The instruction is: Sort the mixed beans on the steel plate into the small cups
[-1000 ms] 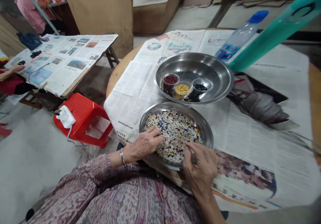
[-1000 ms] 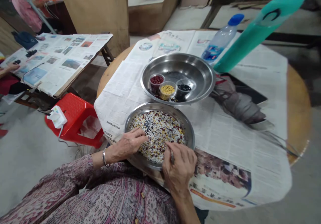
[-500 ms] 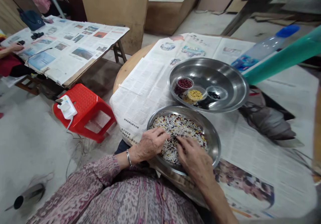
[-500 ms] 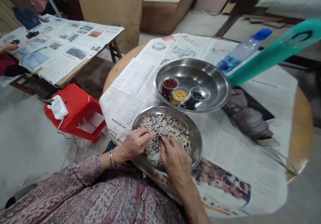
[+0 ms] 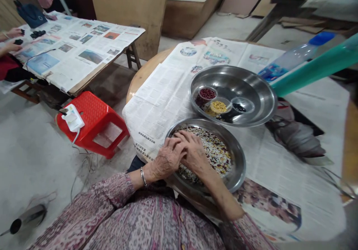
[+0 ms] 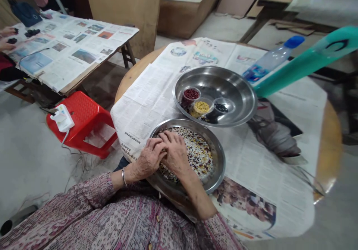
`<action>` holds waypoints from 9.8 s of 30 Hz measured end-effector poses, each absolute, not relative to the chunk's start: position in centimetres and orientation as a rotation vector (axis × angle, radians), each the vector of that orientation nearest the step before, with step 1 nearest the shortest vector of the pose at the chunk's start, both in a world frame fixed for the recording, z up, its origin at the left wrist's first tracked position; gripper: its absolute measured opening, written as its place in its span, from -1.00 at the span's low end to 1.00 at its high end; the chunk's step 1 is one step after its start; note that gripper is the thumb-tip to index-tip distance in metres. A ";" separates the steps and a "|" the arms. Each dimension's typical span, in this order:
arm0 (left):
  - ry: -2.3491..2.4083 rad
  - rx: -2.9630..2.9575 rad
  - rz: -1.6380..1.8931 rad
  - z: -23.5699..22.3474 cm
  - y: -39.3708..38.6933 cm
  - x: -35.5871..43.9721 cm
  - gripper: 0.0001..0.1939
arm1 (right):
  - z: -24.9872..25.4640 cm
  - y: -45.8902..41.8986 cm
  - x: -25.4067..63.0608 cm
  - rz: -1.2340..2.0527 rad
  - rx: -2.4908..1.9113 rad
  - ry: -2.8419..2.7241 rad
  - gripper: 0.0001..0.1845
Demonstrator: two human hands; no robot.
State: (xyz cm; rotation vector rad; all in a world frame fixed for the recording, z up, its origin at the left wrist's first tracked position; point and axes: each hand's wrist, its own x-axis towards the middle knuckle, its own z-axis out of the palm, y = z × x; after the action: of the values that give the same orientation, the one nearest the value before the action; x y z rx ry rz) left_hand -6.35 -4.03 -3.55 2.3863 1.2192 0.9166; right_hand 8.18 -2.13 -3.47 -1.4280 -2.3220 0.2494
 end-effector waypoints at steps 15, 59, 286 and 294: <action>1.220 2.402 0.874 -2.9 -3.9 -6.2 -0.77 | -0.9 -7.3 14.9 0.274 -1.431 -2.271 -0.86; 1.202 2.553 0.529 -1.6 -3.8 -6.4 -0.80 | -3.0 -7.0 14.9 0.196 -1.772 -2.169 -0.71; 0.773 2.353 1.166 -3.6 -0.8 -8.2 -0.84 | -2.7 -2.6 14.2 -0.073 -1.901 -1.997 -0.74; 0.757 2.388 1.203 -3.8 -0.7 -8.0 -0.85 | -2.9 -3.3 12.3 0.180 -1.866 -2.030 -0.67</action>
State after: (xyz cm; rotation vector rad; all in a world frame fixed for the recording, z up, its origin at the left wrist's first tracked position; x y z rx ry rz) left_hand -8.02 -0.70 -3.77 2.3877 0.7569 1.2031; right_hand 12.28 -3.31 -2.92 -1.8660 -2.0301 0.1796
